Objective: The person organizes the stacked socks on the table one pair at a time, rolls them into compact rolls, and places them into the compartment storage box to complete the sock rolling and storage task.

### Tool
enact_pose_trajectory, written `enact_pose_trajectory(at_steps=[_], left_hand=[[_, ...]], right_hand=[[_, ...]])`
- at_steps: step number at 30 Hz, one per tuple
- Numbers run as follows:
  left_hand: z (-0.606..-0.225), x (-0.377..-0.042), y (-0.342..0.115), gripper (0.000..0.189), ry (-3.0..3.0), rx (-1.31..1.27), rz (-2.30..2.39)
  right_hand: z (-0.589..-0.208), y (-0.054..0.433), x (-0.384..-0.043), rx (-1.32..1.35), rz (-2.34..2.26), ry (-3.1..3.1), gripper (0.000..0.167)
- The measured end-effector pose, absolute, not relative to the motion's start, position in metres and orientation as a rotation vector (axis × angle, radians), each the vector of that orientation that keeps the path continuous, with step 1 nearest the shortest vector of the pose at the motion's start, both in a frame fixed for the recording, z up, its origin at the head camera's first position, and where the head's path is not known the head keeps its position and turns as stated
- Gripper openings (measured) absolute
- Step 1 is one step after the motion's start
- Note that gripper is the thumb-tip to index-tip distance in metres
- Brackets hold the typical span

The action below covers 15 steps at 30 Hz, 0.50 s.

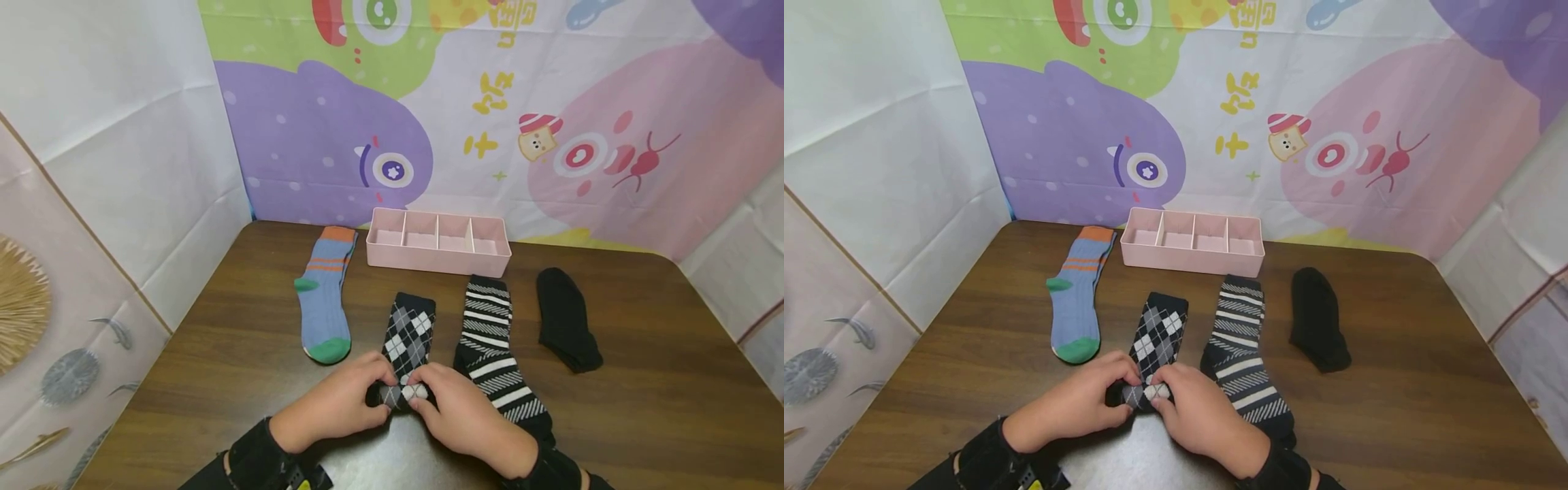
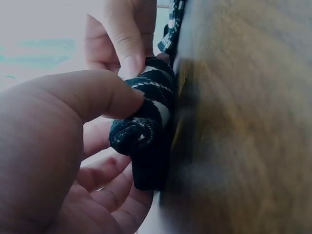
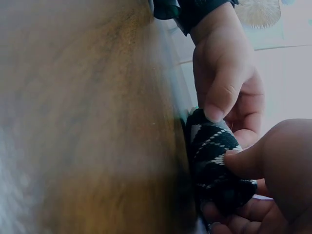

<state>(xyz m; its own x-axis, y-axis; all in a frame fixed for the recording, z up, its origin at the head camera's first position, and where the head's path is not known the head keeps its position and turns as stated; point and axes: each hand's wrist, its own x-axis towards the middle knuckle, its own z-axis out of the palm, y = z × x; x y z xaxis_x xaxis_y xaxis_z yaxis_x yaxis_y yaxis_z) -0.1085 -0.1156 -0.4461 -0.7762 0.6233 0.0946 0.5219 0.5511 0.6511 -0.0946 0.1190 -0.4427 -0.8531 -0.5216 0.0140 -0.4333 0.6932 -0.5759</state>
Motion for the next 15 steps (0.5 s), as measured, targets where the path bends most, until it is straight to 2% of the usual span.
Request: enact_pose_trajectory(at_steps=[5,10,15], left_hand=[[-0.4454,-0.1092,-0.1157,0.021,2.633,0.961,1.015],[-0.4453,-0.1094,-0.1149,0.029,2.665,0.964,0.966],[-0.4457,-0.1085,-0.1144,0.020,2.706,0.980,0.989]], right_hand=[[-0.4453,0.1194,-0.0955,-0.761,-0.891,2.739,0.016],[-0.4441,0.1199,-0.0962,-0.710,-0.946,2.711,0.012],[-0.4428,0.1197,-0.0963,-0.682,-0.988,2.714,0.014]])
